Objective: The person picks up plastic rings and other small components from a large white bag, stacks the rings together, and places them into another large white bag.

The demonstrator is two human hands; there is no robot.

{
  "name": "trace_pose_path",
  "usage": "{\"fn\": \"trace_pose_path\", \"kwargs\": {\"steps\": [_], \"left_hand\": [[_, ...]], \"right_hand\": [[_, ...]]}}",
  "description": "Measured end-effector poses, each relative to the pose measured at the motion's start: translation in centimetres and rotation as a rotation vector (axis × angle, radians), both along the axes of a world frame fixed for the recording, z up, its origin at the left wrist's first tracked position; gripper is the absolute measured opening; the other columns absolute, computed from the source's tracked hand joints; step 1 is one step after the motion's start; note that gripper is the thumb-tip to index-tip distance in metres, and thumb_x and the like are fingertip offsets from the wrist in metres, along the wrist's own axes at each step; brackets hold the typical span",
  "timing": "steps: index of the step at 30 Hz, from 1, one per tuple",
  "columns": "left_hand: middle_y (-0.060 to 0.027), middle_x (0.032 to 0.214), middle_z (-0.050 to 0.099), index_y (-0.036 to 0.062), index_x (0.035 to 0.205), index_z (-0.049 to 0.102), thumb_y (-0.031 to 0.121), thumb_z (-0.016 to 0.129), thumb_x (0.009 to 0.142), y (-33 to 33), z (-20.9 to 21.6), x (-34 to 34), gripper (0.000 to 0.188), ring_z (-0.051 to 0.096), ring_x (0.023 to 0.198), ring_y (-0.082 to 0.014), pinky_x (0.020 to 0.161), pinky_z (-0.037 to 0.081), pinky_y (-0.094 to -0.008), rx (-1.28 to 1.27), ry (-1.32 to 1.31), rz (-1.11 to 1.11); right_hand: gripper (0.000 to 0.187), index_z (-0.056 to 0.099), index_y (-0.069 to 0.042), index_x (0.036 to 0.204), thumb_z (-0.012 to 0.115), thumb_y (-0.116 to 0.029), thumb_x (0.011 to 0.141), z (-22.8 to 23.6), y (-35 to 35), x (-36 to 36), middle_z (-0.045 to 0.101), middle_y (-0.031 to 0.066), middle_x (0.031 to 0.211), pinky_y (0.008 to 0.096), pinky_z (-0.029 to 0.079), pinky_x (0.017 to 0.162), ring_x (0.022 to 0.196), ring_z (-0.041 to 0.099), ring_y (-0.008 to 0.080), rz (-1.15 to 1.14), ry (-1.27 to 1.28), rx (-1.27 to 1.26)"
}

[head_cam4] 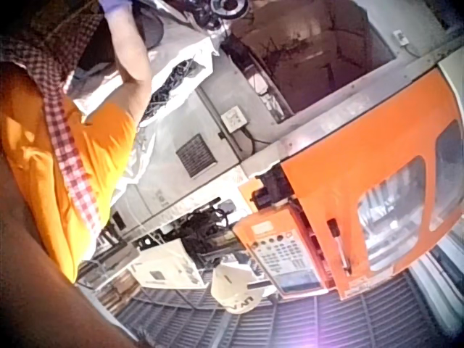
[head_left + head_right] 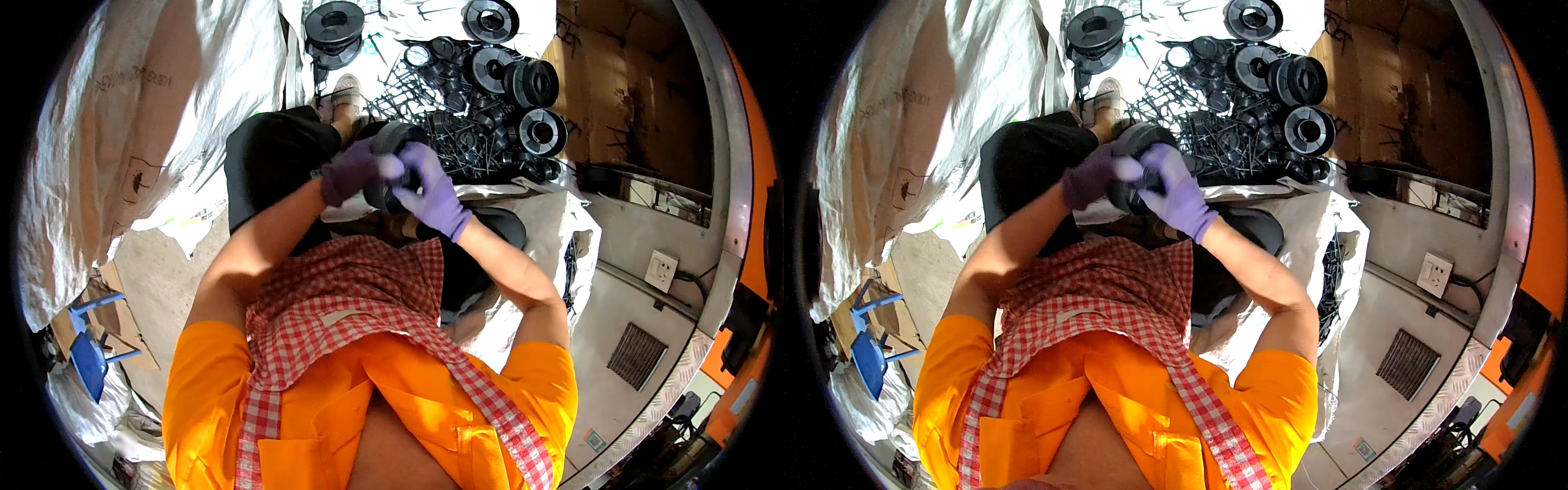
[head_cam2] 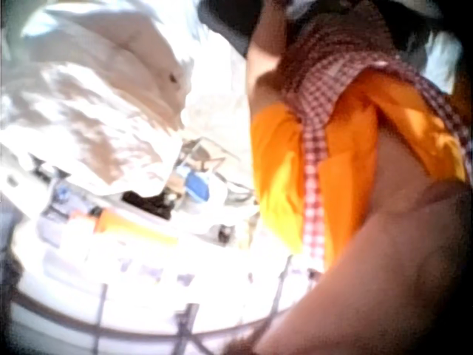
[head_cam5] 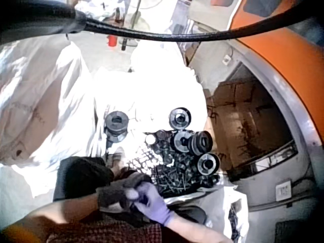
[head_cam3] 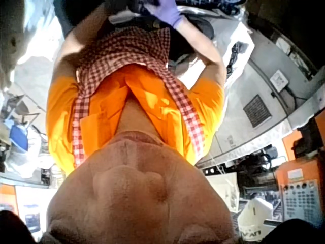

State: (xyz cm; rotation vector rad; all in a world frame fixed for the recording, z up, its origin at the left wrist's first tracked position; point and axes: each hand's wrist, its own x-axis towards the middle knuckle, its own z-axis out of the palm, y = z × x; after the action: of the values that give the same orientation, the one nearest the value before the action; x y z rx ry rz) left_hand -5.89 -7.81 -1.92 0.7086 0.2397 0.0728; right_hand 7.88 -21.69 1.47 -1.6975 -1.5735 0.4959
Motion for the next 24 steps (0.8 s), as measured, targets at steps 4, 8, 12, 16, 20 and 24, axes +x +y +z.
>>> {"fn": "trace_pose_path", "kwargs": {"steps": [4,8,12,16,20,24], "left_hand": [[-0.011,0.113,0.059,0.0028,0.123,0.051,0.019,0.065,0.082,0.2,-2.8,-0.5,0.047,0.06,0.101,-0.0216,0.087,0.05,-0.0357,0.381,-0.194,-0.085],[-0.0082,0.11,0.061,0.0031,0.119,0.054,0.007,0.062,0.084,0.1,0.3,0.2,0.036,0.062,0.097,-0.0183,0.082,0.052,-0.0331,-0.232,0.121,-0.223],[-0.0083,0.111,0.06,0.0019,0.129,0.044,0.013,0.076,0.072,-1.5,-5.0,1.2,0.067,0.058,0.099,-0.0142,0.087,0.048,-0.0309,0.573,0.07,0.068],[-0.0119,0.122,0.055,0.0033,0.141,0.03,0.017,0.075,0.072,-2.3,-4.0,0.3,0.084,0.056,0.107,-0.0161,0.089,0.046,-0.031,1.015,0.09,0.326],[-0.0042,0.112,0.056,0.0044,0.14,0.035,0.011,0.072,0.073,-2.0,1.1,0.3,0.077,0.055,0.096,-0.0125,0.083,0.048,-0.0287,0.261,0.168,0.202],[-0.0069,0.115,0.057,0.005,0.138,0.038,0.007,0.07,0.072,-3.4,1.2,1.9,0.073,0.057,0.1,-0.0155,0.084,0.048,-0.0297,0.547,0.177,0.268]], "right_hand": [[0.034,0.062,-0.017,0.092,0.066,-0.007,0.06,0.6,0.0,1.9,0.054,0.0094,0.11,0.043,0.051,0.086,0.109,0.052,0.0353,0.643,-0.354,0.231],[0.041,0.059,-0.013,0.101,0.074,-0.011,0.064,-0.2,-0.5,2.2,0.054,0.0109,0.108,0.0402,0.05,0.086,0.105,0.054,0.0342,0.375,-0.089,0.011],[0.071,0.042,-0.003,0.129,0.079,-0.027,0.074,-2.4,-0.9,-0.3,0.056,0.0122,0.115,0.0331,0.045,0.095,0.106,0.054,0.0188,-0.288,0.993,-0.435],[0.083,0.032,-0.006,0.139,0.078,-0.03,0.075,-7.1,-0.8,1.6,0.048,0.0175,0.126,0.0392,0.044,0.097,0.111,0.053,0.0307,-0.108,0.591,-0.318],[0.078,0.039,-0.008,0.135,0.078,-0.023,0.069,-1.4,0.7,4.3,0.043,0.0265,0.13,0.0465,0.042,0.097,0.115,0.049,0.0415,0.374,-0.344,0.026],[0.056,0.041,-0.008,0.128,0.067,-0.028,0.083,-1.8,0.3,2.3,0.058,0.0116,0.103,0.0364,0.054,0.065,0.082,0.064,0.023,-0.339,0.945,-0.773]]}}
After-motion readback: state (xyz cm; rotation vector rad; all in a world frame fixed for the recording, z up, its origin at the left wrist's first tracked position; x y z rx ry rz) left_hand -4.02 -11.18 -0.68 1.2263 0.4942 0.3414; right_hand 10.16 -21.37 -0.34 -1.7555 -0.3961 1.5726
